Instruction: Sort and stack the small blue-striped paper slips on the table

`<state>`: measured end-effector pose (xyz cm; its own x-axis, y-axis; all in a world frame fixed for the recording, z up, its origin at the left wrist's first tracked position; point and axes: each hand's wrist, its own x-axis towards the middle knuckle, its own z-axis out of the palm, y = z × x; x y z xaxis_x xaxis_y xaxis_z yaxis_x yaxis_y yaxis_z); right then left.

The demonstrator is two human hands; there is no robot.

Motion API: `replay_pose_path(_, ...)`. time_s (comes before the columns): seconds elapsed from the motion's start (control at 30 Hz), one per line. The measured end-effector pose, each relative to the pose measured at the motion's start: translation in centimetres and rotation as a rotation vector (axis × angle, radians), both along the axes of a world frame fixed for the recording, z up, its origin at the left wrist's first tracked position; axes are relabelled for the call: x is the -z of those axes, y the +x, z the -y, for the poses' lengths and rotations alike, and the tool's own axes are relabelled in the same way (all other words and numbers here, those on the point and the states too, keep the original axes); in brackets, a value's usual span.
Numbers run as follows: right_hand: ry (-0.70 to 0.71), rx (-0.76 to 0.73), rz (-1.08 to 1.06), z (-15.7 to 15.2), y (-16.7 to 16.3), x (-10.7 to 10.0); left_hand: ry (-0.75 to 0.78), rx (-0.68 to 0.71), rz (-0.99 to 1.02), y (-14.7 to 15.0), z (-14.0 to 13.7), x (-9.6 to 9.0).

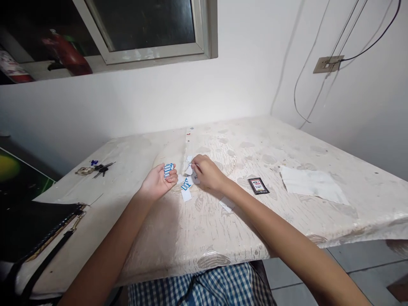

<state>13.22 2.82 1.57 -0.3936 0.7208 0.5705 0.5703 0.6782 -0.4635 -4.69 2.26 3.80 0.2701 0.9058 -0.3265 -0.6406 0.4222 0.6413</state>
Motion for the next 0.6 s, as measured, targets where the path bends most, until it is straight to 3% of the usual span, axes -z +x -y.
replay_pose_path(0.13,-0.127,0.009,-0.18,-0.3,0.2,-0.6,0.002,0.195,-0.047,1.0,0.5,0.5)
replay_pose_path(0.3,-0.36,0.013,-0.35,-0.3,0.7,-1.5,-0.001,0.182,-0.134,1.7,0.7,0.8)
replay_pose_path(0.4,-0.414,-0.017,-0.427,0.0,0.8,-1.9,-0.018,0.168,-0.139,2.0,0.8,1.1)
replay_pose_path(0.5,-0.334,-0.009,-0.409,0.5,0.5,-1.9,-0.023,0.218,-0.128,2.4,1.1,1.3)
replay_pose_path(0.6,-0.069,-0.004,-0.213,1.3,-0.1,-1.5,-0.028,0.238,-0.131,2.9,1.3,1.5)
